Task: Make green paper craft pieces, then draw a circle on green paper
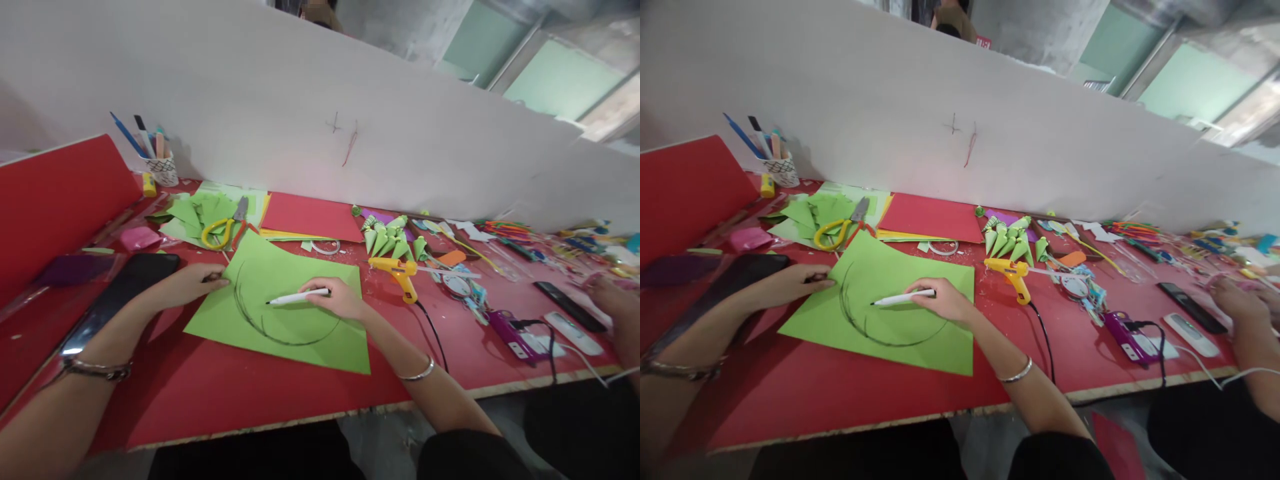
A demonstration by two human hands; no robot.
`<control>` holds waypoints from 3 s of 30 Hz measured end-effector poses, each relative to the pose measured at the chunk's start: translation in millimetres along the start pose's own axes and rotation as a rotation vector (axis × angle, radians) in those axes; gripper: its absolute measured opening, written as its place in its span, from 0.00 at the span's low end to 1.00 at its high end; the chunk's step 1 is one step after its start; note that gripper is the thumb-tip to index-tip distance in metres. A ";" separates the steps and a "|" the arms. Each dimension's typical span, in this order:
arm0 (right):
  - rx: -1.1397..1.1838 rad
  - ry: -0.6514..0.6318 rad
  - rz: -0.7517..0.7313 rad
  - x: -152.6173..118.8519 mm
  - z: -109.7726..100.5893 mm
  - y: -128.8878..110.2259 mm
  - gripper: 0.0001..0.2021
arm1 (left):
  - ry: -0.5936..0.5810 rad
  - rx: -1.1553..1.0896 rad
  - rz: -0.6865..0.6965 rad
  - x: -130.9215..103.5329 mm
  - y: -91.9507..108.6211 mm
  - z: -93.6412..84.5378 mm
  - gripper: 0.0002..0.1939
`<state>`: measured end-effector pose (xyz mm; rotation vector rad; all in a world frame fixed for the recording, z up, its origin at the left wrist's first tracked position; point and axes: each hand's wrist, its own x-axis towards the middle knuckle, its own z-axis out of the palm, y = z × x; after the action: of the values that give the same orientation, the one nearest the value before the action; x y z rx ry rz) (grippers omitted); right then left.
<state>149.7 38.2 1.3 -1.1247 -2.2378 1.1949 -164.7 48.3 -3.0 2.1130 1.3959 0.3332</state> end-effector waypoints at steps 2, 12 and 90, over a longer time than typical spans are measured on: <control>0.028 -0.015 -0.009 -3.7 3.5 -4.0 0.12 | -0.038 0.001 -0.029 -3.7 -2.1 -4.9 0.16; 0.101 -0.084 0.045 -21.0 13.1 -8.1 0.11 | -0.192 -0.025 -0.040 -6.9 5.8 -8.3 0.16; 0.039 -0.214 -0.104 26.1 25.8 -14.4 0.10 | -0.283 0.016 -0.011 -8.0 8.4 3.6 0.18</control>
<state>110.6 40.4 -3.1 -0.8907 -2.3846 1.3652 -159.9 37.5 -0.1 2.0705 1.2466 0.0159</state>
